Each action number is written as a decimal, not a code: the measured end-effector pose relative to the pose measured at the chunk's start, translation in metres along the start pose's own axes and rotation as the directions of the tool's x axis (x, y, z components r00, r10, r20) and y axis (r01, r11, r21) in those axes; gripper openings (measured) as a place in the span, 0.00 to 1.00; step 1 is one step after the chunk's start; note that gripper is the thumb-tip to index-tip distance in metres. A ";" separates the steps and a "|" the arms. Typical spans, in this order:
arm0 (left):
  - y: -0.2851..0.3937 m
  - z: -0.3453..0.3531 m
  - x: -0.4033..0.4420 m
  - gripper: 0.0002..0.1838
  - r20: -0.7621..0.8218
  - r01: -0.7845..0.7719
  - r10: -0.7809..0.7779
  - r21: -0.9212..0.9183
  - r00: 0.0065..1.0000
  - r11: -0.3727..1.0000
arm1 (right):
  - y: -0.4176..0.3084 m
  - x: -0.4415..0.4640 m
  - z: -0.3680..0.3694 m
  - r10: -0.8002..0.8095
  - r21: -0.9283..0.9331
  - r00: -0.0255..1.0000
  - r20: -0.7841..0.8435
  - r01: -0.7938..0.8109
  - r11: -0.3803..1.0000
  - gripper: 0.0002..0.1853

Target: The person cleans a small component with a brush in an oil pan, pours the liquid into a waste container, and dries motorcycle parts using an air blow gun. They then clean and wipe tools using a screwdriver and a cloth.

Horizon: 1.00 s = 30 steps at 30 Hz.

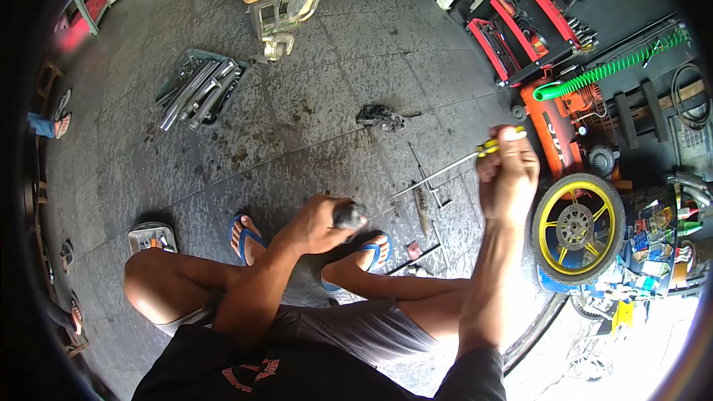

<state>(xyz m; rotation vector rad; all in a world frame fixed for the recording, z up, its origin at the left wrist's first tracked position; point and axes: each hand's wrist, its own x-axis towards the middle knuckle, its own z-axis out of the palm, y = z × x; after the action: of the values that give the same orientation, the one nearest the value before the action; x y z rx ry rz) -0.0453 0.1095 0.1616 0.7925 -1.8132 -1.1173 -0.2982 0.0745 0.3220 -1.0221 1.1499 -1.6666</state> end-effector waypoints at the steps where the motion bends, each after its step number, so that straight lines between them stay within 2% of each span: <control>1: 0.002 -0.006 -0.004 0.09 -0.014 0.136 -0.136 -0.015 0.991 0.991 | -0.008 0.003 -0.005 0.002 0.002 1.000 0.020 -0.002 1.000 0.13; 2: 0.009 -0.009 -0.004 0.11 -0.025 0.330 -0.337 -0.155 0.941 0.931 | -0.013 0.003 -0.008 0.006 0.005 0.999 0.040 -0.007 1.000 0.12; 3: 0.006 -0.009 -0.001 0.11 -0.050 0.340 -0.362 -0.250 0.931 0.907 | -0.013 0.001 -0.006 0.004 -0.027 1.000 -0.001 -0.004 1.000 0.12; 4: 0.003 -0.011 0.001 0.12 -0.084 0.352 -0.400 -0.335 0.913 0.874 | -0.011 0.001 -0.006 0.018 -0.052 1.000 0.024 -0.016 0.999 0.12; 5: 0.009 -0.006 0.007 0.12 -0.098 0.276 -0.338 -0.392 0.936 0.877 | -0.007 -0.003 0.000 0.014 -0.138 1.000 -0.024 -0.018 0.990 0.12; 6: 0.029 -0.012 0.016 0.14 -0.019 0.255 -0.281 -0.366 0.960 0.895 | -0.002 -0.006 0.010 0.017 -0.211 0.999 -0.051 -0.028 0.977 0.12; 7: 0.023 -0.004 0.025 0.13 -0.076 0.043 -0.073 -0.347 0.994 0.937 | 0.006 -0.004 0.013 0.023 -0.247 1.000 -0.009 -0.024 0.969 0.10; 8: 0.028 -0.005 0.037 0.14 0.015 -0.066 0.076 -0.357 0.997 0.932 | 0.014 0.000 0.022 0.016 -0.238 0.997 -0.080 -0.034 0.971 0.08; 9: 0.049 -0.024 0.048 0.17 0.117 -0.051 0.081 -0.241 0.990 0.969 | 0.025 0.018 -0.001 -0.005 -0.165 1.000 0.000 0.005 0.986 0.07; 10: 0.047 -0.012 0.063 0.20 -0.146 -0.210 0.222 0.091 0.964 0.973 | 0.021 0.030 0.000 0.019 -0.104 1.000 -0.018 -0.021 0.994 0.09; 11: 0.065 -0.023 0.075 0.17 -0.137 -0.120 0.147 0.184 0.980 0.976 | 0.014 0.040 0.015 0.013 0.015 0.998 -0.055 -0.013 1.000 0.13; 12: 0.079 -0.042 0.088 0.13 -0.102 -0.078 0.102 0.216 0.990 0.973 | 0.013 0.054 0.024 0.047 0.186 0.999 0.016 -0.049 0.981 0.19; 13: 0.085 -0.054 0.103 0.12 -0.106 -0.043 0.080 0.317 0.991 0.948 | 0.016 0.073 0.011 -0.014 0.056 0.977 0.214 0.001 0.998 0.26; 14: 0.089 -0.068 0.113 0.11 -0.098 -0.022 0.067 0.402 0.993 0.915 | 0.029 0.094 0.006 -0.044 0.027 0.949 0.311 0.037 0.999 0.31; 15: 0.091 -0.089 0.115 0.11 -0.065 -0.005 0.044 0.506 0.997 0.863 | 0.037 0.092 0.024 -0.032 0.039 0.945 0.326 0.021 0.999 0.31; 17: 0.087 -0.142 0.109 0.11 -0.008 0.013 -0.011 0.655 1.000 0.756 | 0.045 0.083 0.062 0.162 -0.159 0.922 0.351 -0.112 0.981 0.35; 18: 0.087 -0.174 0.089 0.11 0.007 0.029 -0.048 0.705 0.999 0.709 | 0.060 0.080 0.066 0.163 -0.264 0.918 0.362 -0.067 0.962 0.35; 19: 0.077 -0.202 0.066 0.10 -0.015 0.090 -0.118 0.743 0.993 0.664 | 0.070 0.077 0.063 0.192 -0.349 0.912 0.361 -0.059 0.935 0.36; 21: 0.054 -0.258 -0.005 0.11 -0.171 0.301 -0.263 0.733 0.950 0.610 | 0.092 0.077 0.036 0.273 -0.500 0.902 0.336 -0.075 0.863 0.36; 22: 0.048 -0.284 -0.049 0.13 -0.253 0.468 -0.423 0.694 0.870 0.547 | 0.103 0.084 0.012 0.336 -0.535 0.901 0.275 -0.147 0.832 0.35; 23: 0.015 -0.304 -0.103 0.15 -0.386 0.558 -0.416 0.681 0.823 0.473 | 0.113 0.087 -0.012 0.396 -0.566 0.894 0.211 -0.219 0.795 0.34; 24: 0.006 -0.312 -0.158 0.16 -0.515 0.689 -0.468 0.619 0.718 0.376 | 0.122 0.084 -0.031 0.412 -0.592 0.902 0.131 -0.262 0.762 0.33; 25: -0.015 -0.315 -0.211 0.17 -0.625 0.836 -0.568 0.487 0.535 0.252 | 0.130 0.083 -0.054 0.422 -0.616 0.905 0.051 -0.304 0.726 0.32; 26: -0.047 -0.307 -0.281 0.19 -0.711 0.830 -0.435 0.521 0.552 0.202 | 0.143 0.091 -0.100 0.468 -0.643 0.881 0.065 -0.322 0.695 0.30; 27: -0.077 -0.298 -0.348 0.18 -0.710 0.904 -0.605 0.425 0.359 0.038 | 0.157 0.104 -0.144 0.513 -0.671 0.855 0.071 -0.340 0.659 0.29; 28: -0.053 -0.280 -0.365 0.18 -0.716 0.949 -0.664 0.313 0.216 -0.028 | 0.165 0.103 -0.158 0.521 -0.681 0.852 0.063 -0.345 0.646 0.29; 30: -0.092 -0.243 -0.449 0.17 -0.755 0.943 -0.633 0.311 0.169 -0.118 | 0.177 0.101 -0.196 0.543 -0.662 0.828 -0.137 -0.485 0.572 0.26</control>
<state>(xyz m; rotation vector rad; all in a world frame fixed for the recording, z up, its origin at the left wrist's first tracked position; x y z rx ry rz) 0.3790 0.3545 -0.0089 2.8664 -1.1898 -0.5726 -0.4793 -0.0073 0.1202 -1.0133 1.8584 -0.7080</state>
